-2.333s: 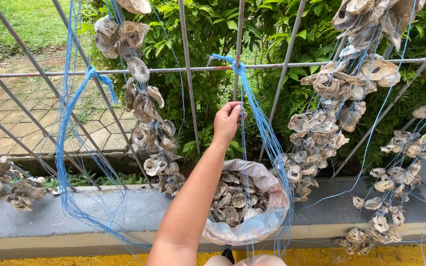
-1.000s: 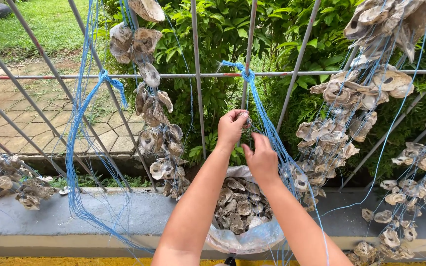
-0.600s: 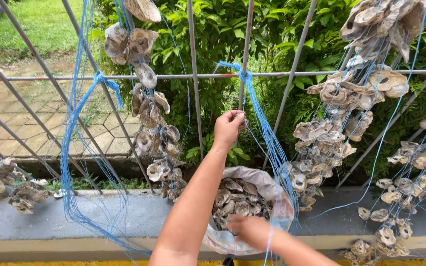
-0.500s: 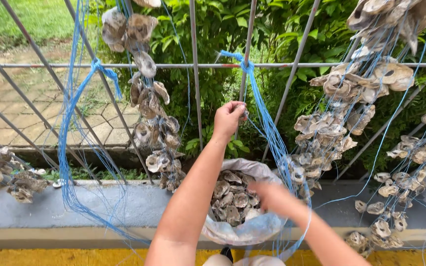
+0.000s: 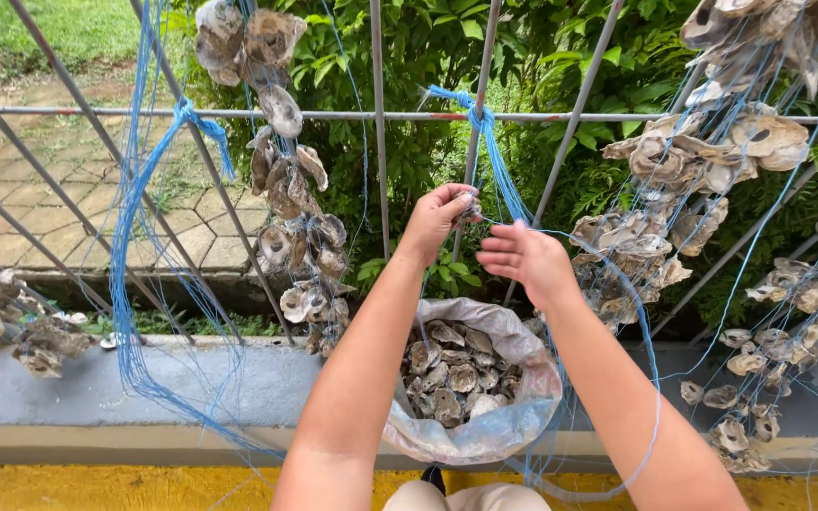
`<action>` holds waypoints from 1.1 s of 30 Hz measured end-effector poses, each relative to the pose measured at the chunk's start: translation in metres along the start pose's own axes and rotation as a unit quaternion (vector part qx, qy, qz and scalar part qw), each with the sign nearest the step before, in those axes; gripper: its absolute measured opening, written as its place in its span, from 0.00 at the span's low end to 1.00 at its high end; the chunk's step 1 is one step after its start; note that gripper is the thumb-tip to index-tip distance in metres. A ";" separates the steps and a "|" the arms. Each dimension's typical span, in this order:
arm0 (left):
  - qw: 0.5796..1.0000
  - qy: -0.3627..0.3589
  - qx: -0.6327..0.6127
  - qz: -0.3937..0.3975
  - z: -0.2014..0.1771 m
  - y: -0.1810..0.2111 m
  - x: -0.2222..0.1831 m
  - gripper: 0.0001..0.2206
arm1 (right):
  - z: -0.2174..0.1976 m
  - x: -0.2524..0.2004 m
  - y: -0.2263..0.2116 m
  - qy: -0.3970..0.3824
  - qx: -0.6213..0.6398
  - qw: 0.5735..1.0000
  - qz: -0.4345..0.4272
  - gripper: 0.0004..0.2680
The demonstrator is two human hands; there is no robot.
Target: Tying oyster shells onto blue strings attached to a metal fence for aquaculture preparation.
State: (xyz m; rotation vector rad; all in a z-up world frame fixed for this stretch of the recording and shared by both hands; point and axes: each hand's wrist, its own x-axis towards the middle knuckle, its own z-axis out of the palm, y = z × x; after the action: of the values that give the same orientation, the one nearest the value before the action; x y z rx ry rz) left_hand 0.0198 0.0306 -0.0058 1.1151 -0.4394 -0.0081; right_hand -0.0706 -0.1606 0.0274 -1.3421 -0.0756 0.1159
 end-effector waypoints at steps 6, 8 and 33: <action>0.998 0.062 0.013 0.015 0.010 -0.006 -0.008 0.09 | 0.034 0.005 0.006 0.081 -0.029 0.982 -0.171 0.12; 0.996 0.075 0.023 0.037 0.010 -0.016 -0.007 0.09 | 0.039 -0.014 0.010 0.070 -0.147 0.948 -0.275 0.10; 0.985 0.137 0.079 0.064 0.030 -0.013 -0.017 0.08 | 0.046 -0.009 0.044 0.148 -0.354 0.841 -0.382 0.03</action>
State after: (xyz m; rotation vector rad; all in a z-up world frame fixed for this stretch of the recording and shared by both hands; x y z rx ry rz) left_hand -0.0037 0.0022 -0.0123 1.2212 -0.2664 0.2947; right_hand -0.0869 -0.1072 -0.0045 -1.9499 -0.4182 -0.8806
